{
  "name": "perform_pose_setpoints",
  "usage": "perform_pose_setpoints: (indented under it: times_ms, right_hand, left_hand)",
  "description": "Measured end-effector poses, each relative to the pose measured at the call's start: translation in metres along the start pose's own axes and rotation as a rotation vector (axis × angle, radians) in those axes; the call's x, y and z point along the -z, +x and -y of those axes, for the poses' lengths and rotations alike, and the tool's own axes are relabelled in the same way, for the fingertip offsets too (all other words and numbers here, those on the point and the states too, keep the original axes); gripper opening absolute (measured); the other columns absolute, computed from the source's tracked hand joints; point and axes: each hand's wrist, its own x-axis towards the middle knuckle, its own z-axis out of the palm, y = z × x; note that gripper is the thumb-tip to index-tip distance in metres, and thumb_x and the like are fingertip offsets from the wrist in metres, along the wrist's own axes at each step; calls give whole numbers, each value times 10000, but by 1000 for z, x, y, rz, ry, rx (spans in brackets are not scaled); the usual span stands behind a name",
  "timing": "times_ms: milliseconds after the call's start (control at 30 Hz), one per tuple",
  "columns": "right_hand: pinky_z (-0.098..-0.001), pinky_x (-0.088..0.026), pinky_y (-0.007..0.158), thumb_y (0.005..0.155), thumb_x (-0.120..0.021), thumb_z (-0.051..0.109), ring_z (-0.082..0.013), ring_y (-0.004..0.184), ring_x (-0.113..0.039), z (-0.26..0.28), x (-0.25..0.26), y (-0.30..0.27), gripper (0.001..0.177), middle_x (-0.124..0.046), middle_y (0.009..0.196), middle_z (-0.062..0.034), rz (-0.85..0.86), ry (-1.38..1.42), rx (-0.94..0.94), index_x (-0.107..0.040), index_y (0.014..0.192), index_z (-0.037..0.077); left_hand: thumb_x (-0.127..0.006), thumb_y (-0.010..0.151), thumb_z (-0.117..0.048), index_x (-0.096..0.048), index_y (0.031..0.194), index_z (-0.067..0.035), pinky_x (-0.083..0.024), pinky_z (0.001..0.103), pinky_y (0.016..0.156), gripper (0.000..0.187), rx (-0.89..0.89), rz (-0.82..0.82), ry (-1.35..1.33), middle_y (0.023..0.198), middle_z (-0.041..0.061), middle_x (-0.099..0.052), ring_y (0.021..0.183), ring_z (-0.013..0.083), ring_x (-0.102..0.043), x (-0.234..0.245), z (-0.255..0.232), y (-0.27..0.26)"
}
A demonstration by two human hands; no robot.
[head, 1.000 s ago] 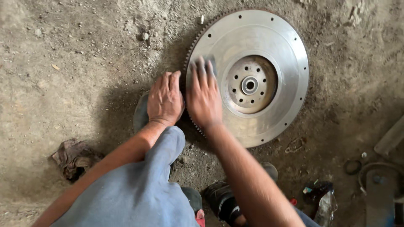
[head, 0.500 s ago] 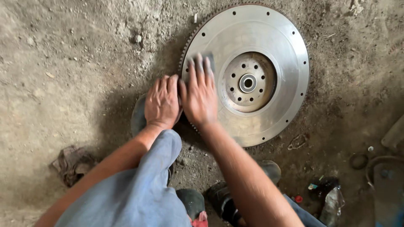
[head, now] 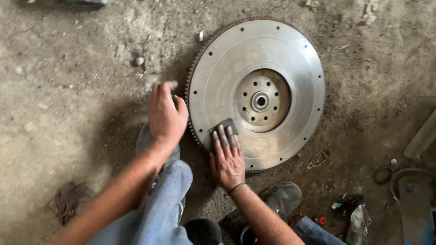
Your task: The person kneels on the floor and scrubs a large circular metal part with a small abrasive block. They hold the part steady with one hand while scrubbing the surface and edges with the other hand.
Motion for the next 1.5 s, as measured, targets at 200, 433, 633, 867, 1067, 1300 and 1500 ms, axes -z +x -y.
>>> perform_pose_setpoints:
  times_ms: [200,433,633,867,1067,1300,1500]
  right_hand:
    - [-492,-189,1266,938,-598,238,-365,1566,-237,-6,-12,-5,684,-313,1670,-181,34,3,-18,-397,1554,18]
    - [-524,-190,1300,967,-627,299,-400,1592,-265,-10,-10,-10,695,-352,1687,-195,11,-20,50,-440,1578,25]
    - [-484,-218,1325,998,-606,279,-356,1614,-319,-2,4,-12,651,-377,1721,-168,-11,-22,15,-472,1590,43]
    - [-476,-227,1344,1005,-605,275,-352,1631,-326,1,13,-10,624,-407,1718,-163,-33,11,-2,-501,1578,50]
    - [-473,-276,1356,1012,-624,303,-340,1615,-379,6,18,-1,586,-455,1691,-133,-51,7,-2,-534,1543,72]
    - [-461,-354,1315,1020,-644,311,-329,1561,-456,-1,2,5,511,-494,1649,-110,-113,13,47,-577,1475,90]
    - [-431,-469,1233,1081,-582,324,-259,1542,-520,-25,-49,-9,442,-501,1661,-29,-152,-310,154,-589,1508,208]
  left_hand:
    - [-589,954,-3,-612,1232,15,-493,481,1022,280,-212,-21,-49,1204,207,-612,1167,401,-596,-21,2,61]
    - [-635,1010,-92,-676,1180,-28,-496,490,958,186,-193,136,-82,1171,190,-650,1125,405,-605,-43,-4,82]
    - [-644,1045,-76,-685,1245,-52,-504,473,1014,206,-246,122,25,1136,150,-637,1097,351,-617,-47,12,70]
    - [-650,1053,-62,-643,1138,-46,-503,440,983,87,-229,113,-3,1085,132,-614,1047,328,-599,-64,39,66]
    - [-652,1068,-88,-641,1104,-45,-512,428,967,57,-281,113,21,1064,124,-621,1029,322,-609,-68,58,68]
    - [-678,1059,-147,-655,1087,-56,-544,423,878,98,-156,115,109,1072,137,-665,1008,318,-655,-47,44,34]
    - [-677,1054,-182,-659,1137,-41,-559,397,895,165,-54,78,140,1079,146,-663,1000,291,-655,-60,76,-16]
